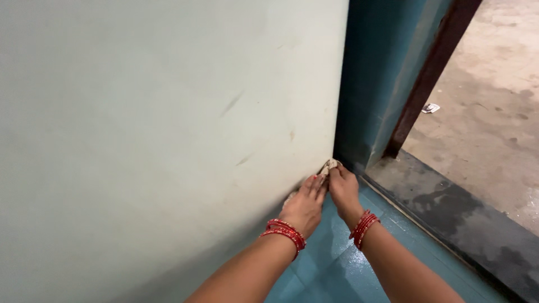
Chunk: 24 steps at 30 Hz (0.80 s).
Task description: The person wipes a white wall with a cloth, then rinses the cloth in a black basin of water and wrings it out. They resume wiping the wall with the damp cloth, focusing on the lower section near the floor.
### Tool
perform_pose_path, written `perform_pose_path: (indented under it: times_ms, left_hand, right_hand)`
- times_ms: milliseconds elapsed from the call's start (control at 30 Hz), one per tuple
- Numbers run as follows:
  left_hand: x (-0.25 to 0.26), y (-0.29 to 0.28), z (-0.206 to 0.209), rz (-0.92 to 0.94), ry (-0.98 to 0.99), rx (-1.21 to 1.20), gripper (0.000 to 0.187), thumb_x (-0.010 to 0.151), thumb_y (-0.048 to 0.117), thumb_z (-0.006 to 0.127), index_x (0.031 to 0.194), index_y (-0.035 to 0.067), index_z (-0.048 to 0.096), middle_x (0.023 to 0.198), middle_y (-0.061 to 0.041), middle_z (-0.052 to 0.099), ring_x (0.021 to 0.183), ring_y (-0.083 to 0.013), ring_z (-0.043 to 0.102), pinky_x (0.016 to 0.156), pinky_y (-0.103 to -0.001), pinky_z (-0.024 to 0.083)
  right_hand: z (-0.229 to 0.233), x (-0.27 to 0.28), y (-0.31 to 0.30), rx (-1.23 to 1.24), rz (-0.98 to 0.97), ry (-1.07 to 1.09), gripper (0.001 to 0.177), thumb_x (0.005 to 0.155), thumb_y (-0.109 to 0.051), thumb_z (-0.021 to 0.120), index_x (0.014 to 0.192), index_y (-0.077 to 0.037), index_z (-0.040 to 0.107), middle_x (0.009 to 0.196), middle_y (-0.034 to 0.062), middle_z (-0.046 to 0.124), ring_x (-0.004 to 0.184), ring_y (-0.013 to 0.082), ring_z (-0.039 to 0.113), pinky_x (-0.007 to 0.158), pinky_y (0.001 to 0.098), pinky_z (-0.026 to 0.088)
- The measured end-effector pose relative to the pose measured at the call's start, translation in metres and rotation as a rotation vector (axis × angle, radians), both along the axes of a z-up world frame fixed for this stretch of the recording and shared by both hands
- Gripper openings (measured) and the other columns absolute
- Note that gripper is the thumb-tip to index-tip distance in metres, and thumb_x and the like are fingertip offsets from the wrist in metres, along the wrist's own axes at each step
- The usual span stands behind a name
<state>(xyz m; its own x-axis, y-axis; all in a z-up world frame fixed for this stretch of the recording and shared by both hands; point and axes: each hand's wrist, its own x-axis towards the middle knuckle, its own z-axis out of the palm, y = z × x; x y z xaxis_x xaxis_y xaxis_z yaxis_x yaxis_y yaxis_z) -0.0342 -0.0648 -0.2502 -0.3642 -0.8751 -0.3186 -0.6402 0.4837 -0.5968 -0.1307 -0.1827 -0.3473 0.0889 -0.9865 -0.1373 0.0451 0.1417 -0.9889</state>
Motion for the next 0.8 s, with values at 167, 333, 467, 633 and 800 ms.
perform_pose_path:
  times_ms: [167, 333, 467, 633, 800]
  left_hand:
    - [0.006, 0.007, 0.010, -0.034, 0.029, -0.095, 0.061, 0.099, 0.026, 0.044, 0.151, -0.005, 0.040, 0.163, -0.025, 0.025, 0.151, -0.0409, 0.020, 0.120, -0.054, 0.010]
    - [0.017, 0.009, 0.026, -0.134, 0.183, -0.261, 0.056, 0.098, 0.028, 0.042, 0.146, -0.002, 0.048, 0.158, -0.024, 0.036, 0.148, -0.0393, 0.028, 0.119, -0.053, 0.019]
    - [0.024, 0.004, 0.030, -0.243, 0.199, -0.346, 0.050, 0.099, 0.027, 0.042, 0.140, 0.001, 0.057, 0.155, -0.022, 0.043, 0.150, -0.0375, 0.031, 0.122, -0.052, 0.022]
    - [0.022, -0.005, 0.014, -0.189, 0.202, -0.258, 0.049, 0.101, 0.026, 0.041, 0.138, 0.001, 0.059, 0.156, -0.021, 0.042, 0.150, -0.0369, 0.030, 0.121, -0.052, 0.022]
    - [0.012, -0.013, -0.006, -0.091, 0.147, -0.188, 0.052, 0.099, 0.024, 0.043, 0.143, -0.001, 0.053, 0.161, -0.019, 0.032, 0.150, -0.0362, 0.024, 0.120, -0.051, 0.019]
  right_hand:
    - [0.013, 0.000, 0.009, -0.230, -0.050, 0.151, 0.031, 0.097, -0.012, 0.056, 0.120, 0.003, 0.072, 0.094, 0.0136, 0.073, 0.079, 0.0164, 0.061, 0.071, 0.0337, 0.051]
    - [0.033, 0.002, 0.000, -0.521, -0.220, 0.222, 0.027, 0.092, -0.013, 0.069, 0.116, -0.002, 0.071, 0.102, 0.0115, 0.073, 0.087, 0.0167, 0.067, 0.082, 0.0314, 0.054]
    - [0.041, -0.002, -0.003, -0.619, -0.311, 0.334, 0.020, 0.089, -0.011, 0.073, 0.106, -0.002, 0.068, 0.112, 0.0165, 0.060, 0.094, 0.0253, 0.063, 0.084, 0.0363, 0.053]
    - [0.029, 0.002, -0.009, -0.643, -0.321, 0.401, 0.019, 0.088, -0.009, 0.071, 0.105, -0.003, 0.065, 0.109, 0.0166, 0.061, 0.096, 0.0298, 0.063, 0.087, 0.0396, 0.052]
    - [0.000, 0.000, -0.019, -0.474, -0.299, 0.464, 0.018, 0.089, -0.011, 0.069, 0.106, -0.004, 0.071, 0.112, 0.0185, 0.062, 0.095, 0.0334, 0.065, 0.088, 0.0417, 0.053]
